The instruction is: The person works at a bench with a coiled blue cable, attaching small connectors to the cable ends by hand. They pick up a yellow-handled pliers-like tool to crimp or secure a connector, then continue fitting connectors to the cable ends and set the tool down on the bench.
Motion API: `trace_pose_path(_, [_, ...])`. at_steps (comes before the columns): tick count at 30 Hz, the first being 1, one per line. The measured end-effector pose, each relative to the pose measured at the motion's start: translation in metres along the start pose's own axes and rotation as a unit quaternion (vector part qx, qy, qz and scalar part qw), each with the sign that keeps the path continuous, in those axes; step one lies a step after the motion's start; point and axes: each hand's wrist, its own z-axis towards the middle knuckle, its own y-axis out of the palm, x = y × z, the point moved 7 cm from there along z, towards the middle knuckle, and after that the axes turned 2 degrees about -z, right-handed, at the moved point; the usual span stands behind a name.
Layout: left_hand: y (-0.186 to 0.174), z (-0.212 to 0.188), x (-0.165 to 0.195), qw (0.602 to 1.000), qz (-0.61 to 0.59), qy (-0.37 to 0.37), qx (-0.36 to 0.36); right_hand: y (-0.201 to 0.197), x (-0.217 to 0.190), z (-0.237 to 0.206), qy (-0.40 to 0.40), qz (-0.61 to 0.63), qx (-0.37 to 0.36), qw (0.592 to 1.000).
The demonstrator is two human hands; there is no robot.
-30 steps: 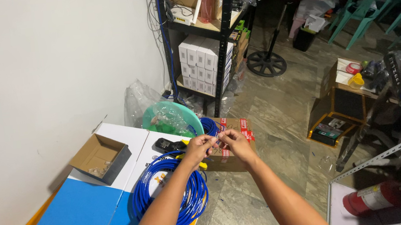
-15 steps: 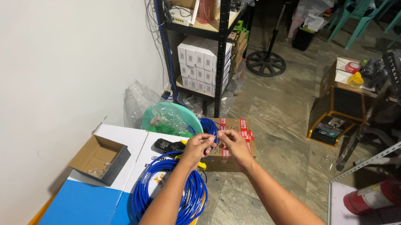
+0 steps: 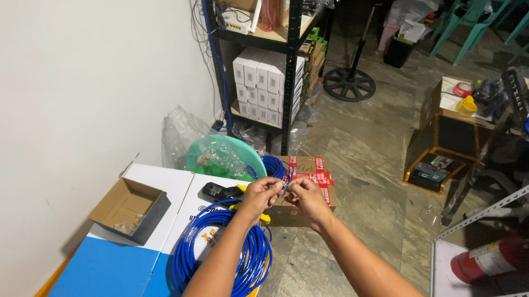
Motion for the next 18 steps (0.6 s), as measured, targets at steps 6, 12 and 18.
trace_pose_path(6, [0.004,0.000,0.005,1.000,0.015,0.017,0.007,-0.003,-0.042,0.003,-0.127,-0.195,0.011,0.972])
trace_pose_path(12, [0.002,0.000,0.001,0.999,0.031,0.019,0.015,0.001,-0.057,-0.004,-0.115,-0.278,0.031,0.953])
trace_pose_path(18, [0.001,0.004,-0.001,0.998,0.054,0.043,0.013,0.003,-0.058,0.008,-0.155,-0.333,0.046,0.929])
